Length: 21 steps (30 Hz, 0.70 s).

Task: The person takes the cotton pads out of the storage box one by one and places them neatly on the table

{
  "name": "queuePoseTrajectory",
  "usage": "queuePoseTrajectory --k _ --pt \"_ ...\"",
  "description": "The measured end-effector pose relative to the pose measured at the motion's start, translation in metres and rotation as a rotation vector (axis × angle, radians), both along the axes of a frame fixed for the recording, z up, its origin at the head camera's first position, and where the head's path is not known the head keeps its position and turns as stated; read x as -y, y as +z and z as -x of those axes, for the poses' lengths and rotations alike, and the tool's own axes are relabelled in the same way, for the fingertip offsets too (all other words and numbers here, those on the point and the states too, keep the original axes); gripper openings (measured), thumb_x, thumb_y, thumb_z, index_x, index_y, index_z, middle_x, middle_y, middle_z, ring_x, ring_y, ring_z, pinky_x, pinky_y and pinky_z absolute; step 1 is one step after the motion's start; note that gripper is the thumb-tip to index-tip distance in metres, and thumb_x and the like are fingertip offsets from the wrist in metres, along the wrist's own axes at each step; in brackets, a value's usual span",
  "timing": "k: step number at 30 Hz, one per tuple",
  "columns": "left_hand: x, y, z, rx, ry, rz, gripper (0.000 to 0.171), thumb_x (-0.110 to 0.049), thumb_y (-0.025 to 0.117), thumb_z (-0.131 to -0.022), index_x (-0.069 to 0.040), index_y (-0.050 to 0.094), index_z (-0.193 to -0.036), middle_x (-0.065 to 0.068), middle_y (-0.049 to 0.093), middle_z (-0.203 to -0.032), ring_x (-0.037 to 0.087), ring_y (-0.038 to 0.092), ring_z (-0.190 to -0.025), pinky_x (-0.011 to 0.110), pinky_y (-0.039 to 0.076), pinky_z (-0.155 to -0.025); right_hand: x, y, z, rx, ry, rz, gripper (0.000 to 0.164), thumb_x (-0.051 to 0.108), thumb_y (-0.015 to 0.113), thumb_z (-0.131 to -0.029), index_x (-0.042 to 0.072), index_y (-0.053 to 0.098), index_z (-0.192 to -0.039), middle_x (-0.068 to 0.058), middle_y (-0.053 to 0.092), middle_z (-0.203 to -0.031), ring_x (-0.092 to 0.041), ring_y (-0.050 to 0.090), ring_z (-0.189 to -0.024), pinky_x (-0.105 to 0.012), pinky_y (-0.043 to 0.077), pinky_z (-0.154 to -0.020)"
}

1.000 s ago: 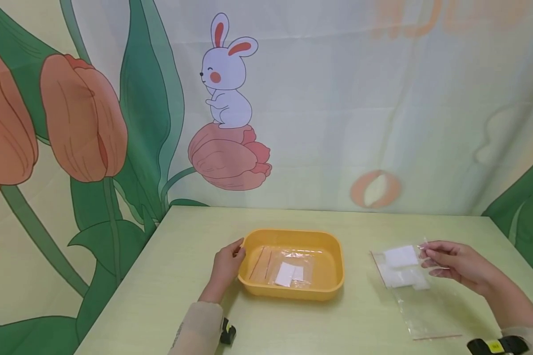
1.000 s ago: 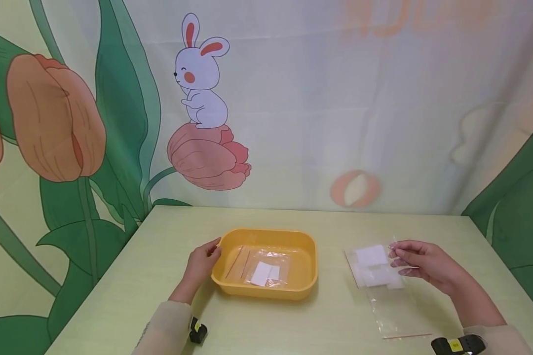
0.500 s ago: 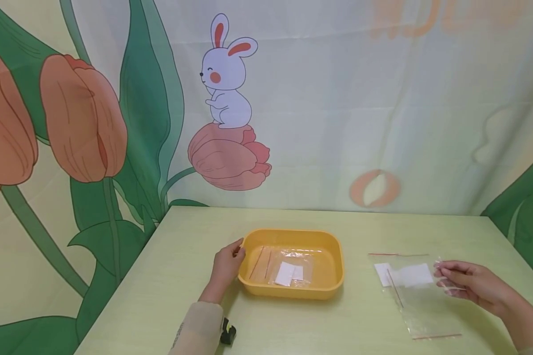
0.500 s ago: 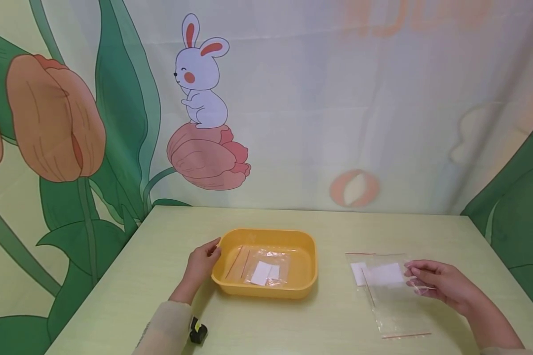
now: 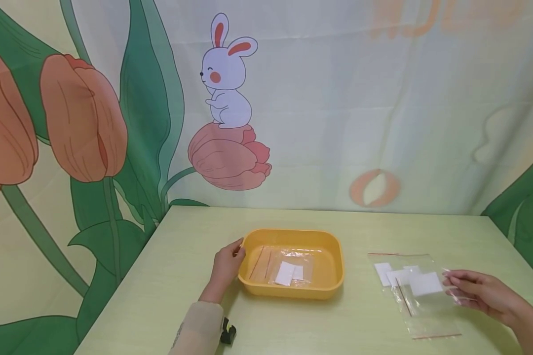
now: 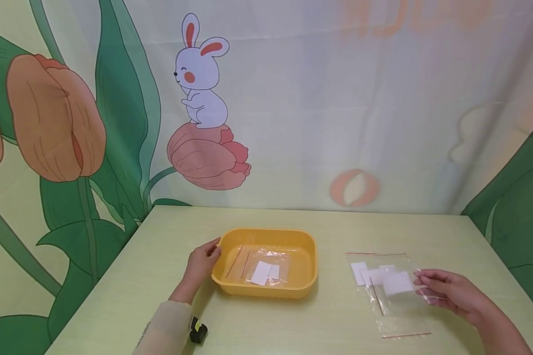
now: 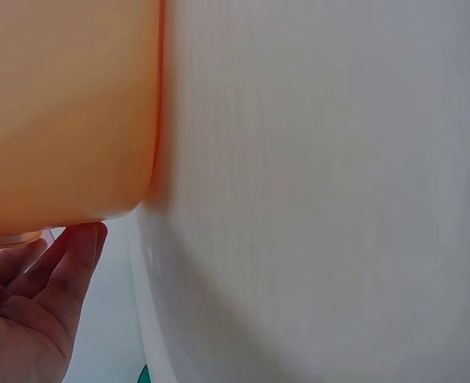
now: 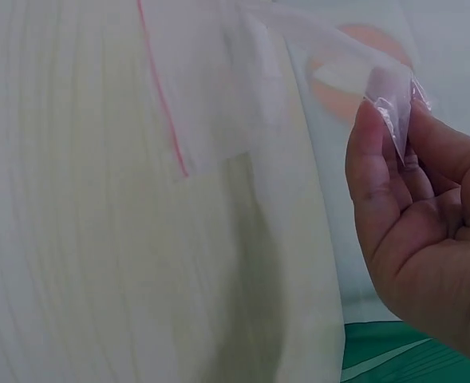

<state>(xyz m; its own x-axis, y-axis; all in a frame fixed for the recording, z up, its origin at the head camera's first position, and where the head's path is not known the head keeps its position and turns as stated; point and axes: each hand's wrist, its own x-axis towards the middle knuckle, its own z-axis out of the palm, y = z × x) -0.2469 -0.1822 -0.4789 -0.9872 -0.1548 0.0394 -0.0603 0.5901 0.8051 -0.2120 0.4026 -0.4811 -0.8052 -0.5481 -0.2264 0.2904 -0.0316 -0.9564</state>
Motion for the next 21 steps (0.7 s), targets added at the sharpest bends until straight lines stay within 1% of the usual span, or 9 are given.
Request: queuePoseTrajectory --k 4,11,16,21 --pt "-0.0002 -0.0002 0.0004 0.006 0.003 -0.006 0.044 -0.013 0.053 -0.104 0.000 0.055 -0.146 0.026 0.068 -0.129 0.034 0.067 -0.114 0.044 0.060 -0.096 -0.0040 -0.0049 -0.0008 0.002 0.008 0.017 0.043 0.008 0.041 -0.109 0.033 0.075 -0.112 0.016 0.077 -0.111 -0.002 0.073 -0.099 -0.021 0.061 -0.085" --pt "-0.0006 -0.0010 0.0009 0.016 0.003 -0.012 0.043 -0.013 0.053 -0.104 -0.001 0.055 -0.146 0.024 0.069 -0.128 0.031 0.067 -0.110 0.041 0.061 -0.093 -0.0087 -0.0084 -0.0031 0.042 -0.013 -0.020 0.041 0.009 0.043 -0.109 0.034 0.075 -0.108 0.018 0.077 -0.109 0.000 0.072 -0.097 -0.021 0.062 -0.083" --pt "-0.0006 -0.0015 0.0017 0.021 0.004 -0.017 0.043 -0.013 0.053 -0.105 -0.001 0.054 -0.146 0.024 0.069 -0.127 0.030 0.067 -0.110 0.041 0.061 -0.093 -0.0094 -0.0078 -0.0051 0.040 -0.061 -0.096 0.038 0.009 0.047 -0.108 0.036 0.074 -0.103 0.020 0.076 -0.104 0.002 0.071 -0.093 -0.020 0.062 -0.081" --pt "-0.0009 -0.0015 0.0012 0.026 0.004 -0.017 0.043 -0.013 0.053 -0.105 -0.001 0.054 -0.146 0.025 0.068 -0.129 0.032 0.067 -0.112 0.042 0.060 -0.095 -0.0091 -0.0080 -0.0056 0.031 -0.091 -0.154 0.037 0.010 0.050 -0.107 0.036 0.074 -0.100 0.019 0.075 -0.099 0.002 0.070 -0.090 -0.020 0.062 -0.080"
